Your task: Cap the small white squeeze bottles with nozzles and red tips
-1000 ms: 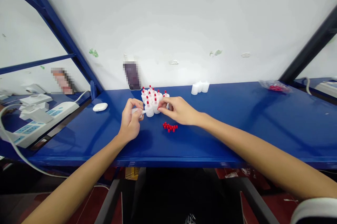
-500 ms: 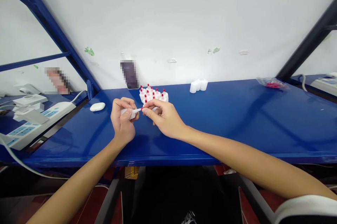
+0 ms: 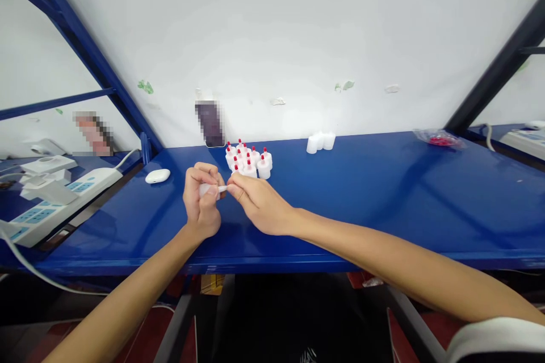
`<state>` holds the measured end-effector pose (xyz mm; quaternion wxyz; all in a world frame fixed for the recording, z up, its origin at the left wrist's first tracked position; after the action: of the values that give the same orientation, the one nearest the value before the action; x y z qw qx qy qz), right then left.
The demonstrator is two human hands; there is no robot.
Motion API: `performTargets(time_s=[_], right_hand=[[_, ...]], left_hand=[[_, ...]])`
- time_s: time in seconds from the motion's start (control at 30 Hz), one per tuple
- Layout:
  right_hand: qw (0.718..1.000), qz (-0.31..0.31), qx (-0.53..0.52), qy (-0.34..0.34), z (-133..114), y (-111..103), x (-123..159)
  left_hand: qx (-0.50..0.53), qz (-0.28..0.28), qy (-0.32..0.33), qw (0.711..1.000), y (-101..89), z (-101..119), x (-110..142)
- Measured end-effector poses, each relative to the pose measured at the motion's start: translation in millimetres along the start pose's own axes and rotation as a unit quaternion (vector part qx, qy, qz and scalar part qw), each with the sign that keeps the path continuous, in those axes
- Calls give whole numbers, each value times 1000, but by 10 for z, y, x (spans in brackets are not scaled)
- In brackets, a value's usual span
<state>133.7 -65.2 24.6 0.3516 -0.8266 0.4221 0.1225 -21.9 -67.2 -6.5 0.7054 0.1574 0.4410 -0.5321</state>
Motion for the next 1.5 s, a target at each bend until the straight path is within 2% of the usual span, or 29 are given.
performTargets(time_s=[0.07, 0.13, 0.2, 0.23, 0.27, 0.33, 0.4, 0.47, 0.57, 0.63, 0.7, 0.83, 0.9, 1.0, 1.1, 1.17, 1.23, 1.3, 1.37, 1.43, 1.5], right_hand=[[1000, 11, 18, 12, -14, -155, -25], [996, 66, 59, 26, 1, -400, -68], [985, 102, 134, 32, 52, -679, -114], [977, 99, 182, 44, 92, -808, -133], [969, 75, 226, 64, 144, -916, -146], [949, -23, 289, 122, 273, -1043, -155], [925, -115, 322, 165, 410, -1048, -147], [909, -158, 337, 185, 534, -976, -143], [913, -120, 347, 177, 669, -911, -147], [915, -77, 356, 171, 740, -1002, -137], [903, -42, 387, 180, 816, -1205, -108], [851, 52, 467, 234, 1005, -1661, -23], [841, 54, 481, 244, 1104, -1753, 19], [844, 21, 483, 234, 1213, -1715, 98], [847, 34, 487, 209, 1254, -1648, 230], [861, 31, 474, 184, 1252, -1630, 338], [886, 19, 433, 162, 1220, -1603, 433], [915, 32, 372, 156, 1137, -1524, 482], [938, 84, 293, 165, 987, -1361, 467], [959, 155, 156, 179, 781, -1110, 394], [973, 176, 20, 149, 546, -802, 283]], left_hand=[[-11, 28, 4, 1000, -19, -15, -27], [-20, 57, -14, 998, -44, -33, -49], [-33, 56, -29, 997, -71, -42, -60], [-39, 44, -25, 998, -83, -38, -62], [-44, 27, -13, 999, -92, -27, -61], [-56, -13, 24, 998, -97, 8, -55], [-73, -62, 52, 994, -85, 47, -47], [-89, -132, 62, 985, -60, 72, -37], [-97, -228, 60, 967, -27, 75, -23], [-96, -249, 56, 962, -17, 62, -22], [-96, -246, 57, 963, -12, 50, -27], [-98, -215, 75, 969, 2, 40, -42], [-99, -212, 79, 969, 4, 33, -42], [-115, -223, 80, 965, -6, 25, -33], [-166, -211, 84, 960, -25, 26, -33], [-189, -182, 79, 962, -32, 33, -44], [-182, -153, 67, 969, -30, 42, -58], [-154, -141, 49, 977, -20, 49, -64], [-116, -140, 22, 983, -8, 48, -60], [-78, -136, -19, 987, 2, 39, -48], [-38, -120, -64, 990, 10, 32, -42]])
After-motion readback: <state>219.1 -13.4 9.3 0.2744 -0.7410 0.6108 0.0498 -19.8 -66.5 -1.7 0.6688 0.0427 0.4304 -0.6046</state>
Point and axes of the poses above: each hand's wrist, its own x-axis away from the middle knuckle, its own y-axis out of the palm, z = x × y, the point moved 1 cm from there along -x, towards the middle knuckle, and after that the axes turned 4 degrees about -x, right-handed, at the moved point
